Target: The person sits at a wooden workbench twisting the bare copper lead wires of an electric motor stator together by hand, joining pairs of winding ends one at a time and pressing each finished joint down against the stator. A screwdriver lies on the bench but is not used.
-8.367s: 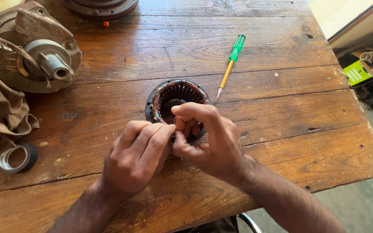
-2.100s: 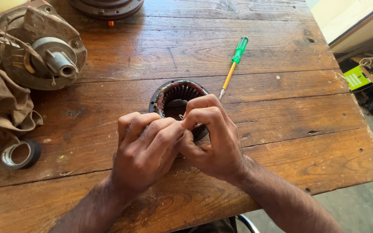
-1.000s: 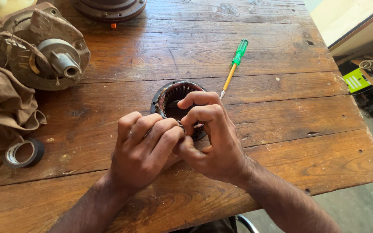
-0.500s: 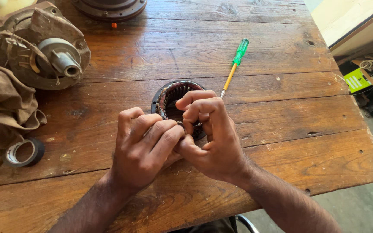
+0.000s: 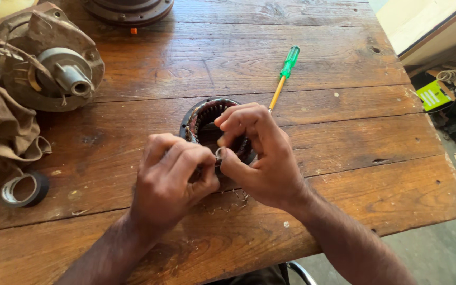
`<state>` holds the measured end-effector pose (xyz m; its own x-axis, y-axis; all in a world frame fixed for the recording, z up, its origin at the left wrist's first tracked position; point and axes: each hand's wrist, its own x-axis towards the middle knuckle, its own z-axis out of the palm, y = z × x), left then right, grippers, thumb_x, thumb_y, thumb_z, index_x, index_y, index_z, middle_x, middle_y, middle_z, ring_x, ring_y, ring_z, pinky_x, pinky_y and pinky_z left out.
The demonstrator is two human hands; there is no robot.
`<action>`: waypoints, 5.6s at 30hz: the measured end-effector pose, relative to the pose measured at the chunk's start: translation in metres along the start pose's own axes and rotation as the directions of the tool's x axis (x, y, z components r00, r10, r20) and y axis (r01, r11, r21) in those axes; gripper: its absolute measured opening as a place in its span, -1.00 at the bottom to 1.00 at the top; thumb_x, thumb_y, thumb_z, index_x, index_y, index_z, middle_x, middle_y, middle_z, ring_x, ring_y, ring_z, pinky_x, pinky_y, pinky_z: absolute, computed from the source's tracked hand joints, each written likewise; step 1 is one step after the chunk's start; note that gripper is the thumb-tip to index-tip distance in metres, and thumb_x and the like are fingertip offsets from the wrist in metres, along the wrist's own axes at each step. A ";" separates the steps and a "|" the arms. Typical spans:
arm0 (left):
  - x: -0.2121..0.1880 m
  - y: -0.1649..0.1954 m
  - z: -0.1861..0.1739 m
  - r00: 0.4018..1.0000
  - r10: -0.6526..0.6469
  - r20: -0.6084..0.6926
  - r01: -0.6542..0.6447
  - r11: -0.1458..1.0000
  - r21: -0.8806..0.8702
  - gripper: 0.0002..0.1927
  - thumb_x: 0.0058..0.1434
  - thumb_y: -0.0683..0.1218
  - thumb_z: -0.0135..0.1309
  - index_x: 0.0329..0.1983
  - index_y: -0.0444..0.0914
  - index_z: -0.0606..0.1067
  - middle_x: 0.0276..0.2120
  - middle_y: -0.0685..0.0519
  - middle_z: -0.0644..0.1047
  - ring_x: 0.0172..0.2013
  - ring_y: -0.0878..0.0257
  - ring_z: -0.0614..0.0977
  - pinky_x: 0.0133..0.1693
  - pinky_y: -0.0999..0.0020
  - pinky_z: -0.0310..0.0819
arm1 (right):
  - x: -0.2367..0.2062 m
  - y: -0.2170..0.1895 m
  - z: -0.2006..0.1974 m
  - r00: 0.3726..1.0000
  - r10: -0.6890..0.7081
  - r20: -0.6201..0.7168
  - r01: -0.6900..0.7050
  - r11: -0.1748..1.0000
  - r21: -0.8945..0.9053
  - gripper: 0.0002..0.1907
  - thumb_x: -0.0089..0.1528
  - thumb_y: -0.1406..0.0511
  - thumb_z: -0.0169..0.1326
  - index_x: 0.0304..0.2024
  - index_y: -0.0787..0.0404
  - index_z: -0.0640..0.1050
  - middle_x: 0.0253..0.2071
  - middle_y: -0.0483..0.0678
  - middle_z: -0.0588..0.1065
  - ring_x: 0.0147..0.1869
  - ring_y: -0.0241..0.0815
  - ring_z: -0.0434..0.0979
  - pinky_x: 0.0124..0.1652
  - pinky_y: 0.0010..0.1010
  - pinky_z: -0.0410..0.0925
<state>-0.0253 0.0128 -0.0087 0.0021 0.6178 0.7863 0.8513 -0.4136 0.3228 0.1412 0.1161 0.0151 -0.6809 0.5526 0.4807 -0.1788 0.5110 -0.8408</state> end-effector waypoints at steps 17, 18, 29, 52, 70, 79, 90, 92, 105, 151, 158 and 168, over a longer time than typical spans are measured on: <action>0.003 0.005 0.002 0.981 -0.195 0.010 0.195 0.975 -0.110 -0.86 0.25 -0.19 0.25 -0.15 -0.25 0.55 -0.40 0.11 0.55 -0.26 0.18 0.51 -0.11 0.17 0.40 | 0.000 0.001 -0.014 0.999 0.023 0.035 -0.014 0.971 -0.238 -0.87 0.34 0.47 0.18 -0.07 0.27 0.54 -0.12 -0.01 0.62 -0.01 -0.25 0.68 0.03 -0.46 0.58; 0.003 0.006 0.002 0.980 -0.199 0.013 0.199 0.974 -0.109 -0.86 0.25 -0.19 0.25 -0.16 -0.24 0.55 -0.42 0.12 0.55 -0.27 0.20 0.50 -0.11 0.17 0.39 | -0.001 0.002 -0.015 0.999 0.037 0.027 -0.031 0.980 -0.197 -0.88 0.37 0.49 0.17 -0.06 0.28 0.55 -0.10 0.02 0.62 0.01 -0.23 0.68 0.04 -0.44 0.58; 0.004 0.010 0.002 0.980 -0.199 -0.020 0.195 0.973 -0.125 -0.84 0.20 -0.18 0.29 -0.21 -0.24 0.53 -0.36 0.10 0.52 -0.21 0.16 0.50 -0.11 0.18 0.41 | 0.001 0.002 -0.020 0.988 0.153 0.035 -0.155 0.987 0.042 -0.76 0.33 0.52 0.14 0.03 0.41 0.45 0.23 0.26 0.42 0.08 -0.09 0.70 0.02 -0.46 0.58; 0.004 0.009 0.002 0.988 -0.157 -0.005 0.154 0.975 -0.163 -0.82 0.20 -0.22 0.30 -0.23 -0.23 0.50 -0.35 0.10 0.54 -0.22 0.13 0.52 -0.10 0.18 0.43 | 0.003 -0.008 -0.019 0.973 0.200 0.119 -0.184 0.974 -0.131 -0.66 0.36 0.44 0.11 0.16 0.33 0.37 -0.04 0.03 0.61 0.08 -0.28 0.68 0.04 -0.45 0.56; 0.003 0.007 -0.008 0.979 -0.204 -0.024 0.202 0.977 -0.064 -0.81 0.04 -0.26 0.30 -0.32 -0.26 0.52 -0.43 0.06 0.55 -0.29 0.13 0.57 -0.22 0.23 0.50 | 0.004 -0.016 -0.013 0.916 -0.357 0.180 0.400 0.835 -0.378 -0.79 0.16 0.46 0.23 -0.18 0.13 0.57 -0.15 -0.03 0.56 -0.11 -0.11 0.65 -0.09 -0.27 0.53; -0.006 0.000 -0.004 0.966 -0.259 0.014 0.257 0.952 -0.163 -0.77 0.01 -0.22 0.33 -0.27 -0.27 0.55 -0.38 0.06 0.55 -0.30 0.20 0.59 -0.25 0.28 0.53 | 0.001 -0.002 -0.010 0.925 -0.285 0.253 0.364 0.855 -0.370 -0.79 0.27 0.44 0.25 -0.07 0.13 0.57 -0.07 -0.10 0.55 0.01 -0.10 0.62 -0.01 -0.31 0.50; -0.017 -0.009 0.001 0.827 -0.509 0.239 0.561 0.712 -0.424 -0.85 0.05 -0.20 0.32 -0.31 -0.27 0.60 -0.51 0.22 0.41 -0.52 0.54 0.38 -0.51 0.57 0.28 | 0.000 0.015 -0.007 0.904 -0.285 0.318 0.400 0.825 -0.398 -0.70 0.22 0.37 0.32 -0.02 0.10 0.56 -0.06 -0.11 0.53 0.06 -0.14 0.59 0.08 -0.30 0.50; -0.019 -0.009 0.002 0.735 -0.590 0.334 0.677 0.604 -0.421 -0.86 0.05 -0.21 0.32 -0.31 -0.27 0.62 -0.59 0.25 0.40 -0.56 0.54 0.35 -0.55 0.57 0.22 | -0.002 0.016 -0.009 0.902 -0.283 0.327 0.404 0.820 -0.404 -0.68 0.21 0.37 0.32 -0.01 0.10 0.56 -0.06 -0.11 0.53 0.06 -0.14 0.58 0.08 -0.29 0.50; -0.015 -0.014 -0.005 0.801 -0.479 0.359 0.594 0.704 -0.388 -0.82 0.04 -0.22 0.30 -0.25 -0.29 0.65 -0.66 0.27 0.42 -0.60 0.56 0.39 -0.58 0.57 0.30 | -0.003 0.011 -0.006 0.870 -0.323 0.373 0.467 0.783 -0.411 -0.62 0.22 0.39 0.30 0.07 0.11 0.50 -0.09 -0.12 0.47 0.01 -0.12 0.51 0.06 -0.26 0.44; -0.010 -0.019 -0.007 0.992 0.053 0.116 -0.037 0.990 -0.138 -0.63 0.05 -0.10 0.35 -0.14 -0.35 0.51 -0.56 0.03 0.49 -0.56 0.19 0.57 -0.52 0.25 0.44 | -0.001 -0.007 -0.002 0.956 -0.172 0.238 0.260 0.873 -0.412 -0.76 0.24 0.38 0.22 -0.08 0.12 0.47 -0.16 -0.11 0.55 -0.02 -0.15 0.62 0.02 -0.30 0.51; -0.012 -0.020 -0.008 0.991 0.067 0.115 -0.055 0.994 -0.099 -0.64 0.06 -0.10 0.33 -0.14 -0.36 0.51 -0.55 0.04 0.50 -0.55 0.21 0.58 -0.51 0.25 0.45 | 0.000 -0.009 -0.001 0.957 -0.155 0.244 0.248 0.874 -0.419 -0.77 0.24 0.36 0.24 -0.10 0.13 0.48 -0.17 -0.11 0.56 -0.04 -0.14 0.63 0.00 -0.30 0.51; -0.010 -0.020 -0.008 0.988 0.078 0.130 -0.063 0.991 -0.116 -0.61 0.04 -0.08 0.35 -0.13 -0.35 0.52 -0.55 0.05 0.47 -0.56 0.18 0.55 -0.51 0.25 0.43 | 0.000 -0.009 -0.003 0.941 -0.169 0.292 0.281 0.874 -0.398 -0.78 0.26 0.38 0.20 -0.08 0.11 0.47 -0.20 -0.12 0.53 -0.03 -0.12 0.61 0.04 -0.27 0.45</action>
<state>-0.0465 0.0093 -0.0189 0.1369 0.6655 0.7337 0.7829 -0.5265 0.3315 0.1448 0.1137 0.0239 -0.8180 0.2413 0.5221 -0.0648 0.8633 -0.5004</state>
